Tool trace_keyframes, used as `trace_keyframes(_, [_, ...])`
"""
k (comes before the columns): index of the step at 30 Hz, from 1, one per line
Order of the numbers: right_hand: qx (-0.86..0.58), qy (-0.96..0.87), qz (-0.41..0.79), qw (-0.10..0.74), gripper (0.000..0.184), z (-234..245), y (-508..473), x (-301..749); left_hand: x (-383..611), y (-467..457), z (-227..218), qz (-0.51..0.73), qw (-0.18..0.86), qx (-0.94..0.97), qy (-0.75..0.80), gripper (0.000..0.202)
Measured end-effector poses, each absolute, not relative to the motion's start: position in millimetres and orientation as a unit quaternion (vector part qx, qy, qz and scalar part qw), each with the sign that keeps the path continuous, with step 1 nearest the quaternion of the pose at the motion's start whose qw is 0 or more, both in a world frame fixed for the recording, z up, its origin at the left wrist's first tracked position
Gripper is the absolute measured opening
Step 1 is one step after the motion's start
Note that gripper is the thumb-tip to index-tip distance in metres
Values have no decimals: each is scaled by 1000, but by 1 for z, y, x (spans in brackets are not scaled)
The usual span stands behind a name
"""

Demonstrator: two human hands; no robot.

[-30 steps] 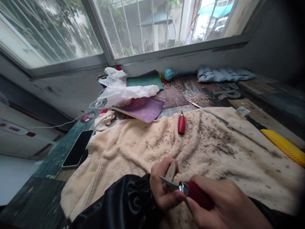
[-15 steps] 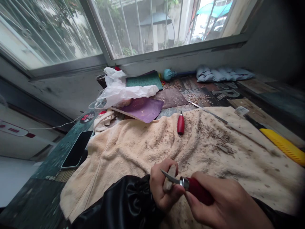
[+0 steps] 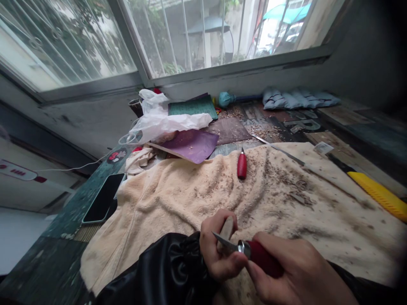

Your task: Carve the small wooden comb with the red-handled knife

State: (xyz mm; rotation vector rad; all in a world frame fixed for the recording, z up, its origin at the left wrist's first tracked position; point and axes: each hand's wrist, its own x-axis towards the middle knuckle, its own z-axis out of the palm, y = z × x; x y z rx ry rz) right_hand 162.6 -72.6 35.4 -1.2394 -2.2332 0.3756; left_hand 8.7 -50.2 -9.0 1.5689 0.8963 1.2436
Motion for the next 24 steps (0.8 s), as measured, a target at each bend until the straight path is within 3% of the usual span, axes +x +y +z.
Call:
trace_keyframes(6, [-518,-793,148,285,36,32,-77,159,10,-51,-10,508,456,627,376,45])
trace_keyframes(11, [-486,-821,128,273,31,34,-70,165,9,-54,-8,494,446,634,394,37])
trace_keyframes(17, [-470,-825,160,270,32,34,-73,164,10,-51,-11,515,441,633,374,49])
trace_keyframes(24, [-523,-780,170,298,38,31,-80,156,10,-52,-10,514,453,622,380,48])
